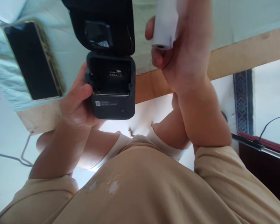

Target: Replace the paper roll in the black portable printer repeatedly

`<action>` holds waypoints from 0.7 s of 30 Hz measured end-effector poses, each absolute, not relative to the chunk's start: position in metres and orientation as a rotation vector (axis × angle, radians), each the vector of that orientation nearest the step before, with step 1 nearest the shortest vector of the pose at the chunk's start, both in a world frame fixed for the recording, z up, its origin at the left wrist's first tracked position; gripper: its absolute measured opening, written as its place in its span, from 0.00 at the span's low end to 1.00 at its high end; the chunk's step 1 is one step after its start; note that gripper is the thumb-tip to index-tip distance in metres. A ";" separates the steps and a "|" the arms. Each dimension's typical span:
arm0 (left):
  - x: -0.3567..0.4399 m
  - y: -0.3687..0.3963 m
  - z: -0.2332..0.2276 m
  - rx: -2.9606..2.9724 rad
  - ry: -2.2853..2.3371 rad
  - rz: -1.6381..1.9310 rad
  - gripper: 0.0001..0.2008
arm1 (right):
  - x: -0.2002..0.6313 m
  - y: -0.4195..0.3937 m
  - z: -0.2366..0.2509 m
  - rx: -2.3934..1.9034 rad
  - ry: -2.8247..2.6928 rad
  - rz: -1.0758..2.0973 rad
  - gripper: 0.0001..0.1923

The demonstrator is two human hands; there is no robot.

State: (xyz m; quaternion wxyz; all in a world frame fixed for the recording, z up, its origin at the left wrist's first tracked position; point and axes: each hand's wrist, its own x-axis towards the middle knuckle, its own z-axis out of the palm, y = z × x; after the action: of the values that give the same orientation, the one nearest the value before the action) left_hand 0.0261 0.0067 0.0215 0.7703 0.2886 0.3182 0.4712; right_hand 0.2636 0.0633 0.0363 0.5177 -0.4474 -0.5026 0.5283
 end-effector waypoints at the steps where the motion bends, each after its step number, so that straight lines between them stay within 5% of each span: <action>1: 0.025 0.007 0.022 0.633 0.692 1.028 0.23 | 0.259 0.062 0.033 -1.080 -1.081 1.162 0.26; 10: 0.026 0.009 0.026 0.653 0.817 1.074 0.16 | 0.263 0.056 0.033 -1.112 -1.717 0.524 0.15; 21: 0.025 0.009 0.023 0.613 0.816 1.098 0.20 | 0.267 0.050 0.037 -1.592 -1.969 0.562 0.36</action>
State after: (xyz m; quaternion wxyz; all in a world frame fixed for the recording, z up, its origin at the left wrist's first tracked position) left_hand 0.0251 0.0090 0.0226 0.7319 0.2785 0.3709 0.4991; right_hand 0.2666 0.0495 0.0368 0.2703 -0.5910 -0.7308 0.2087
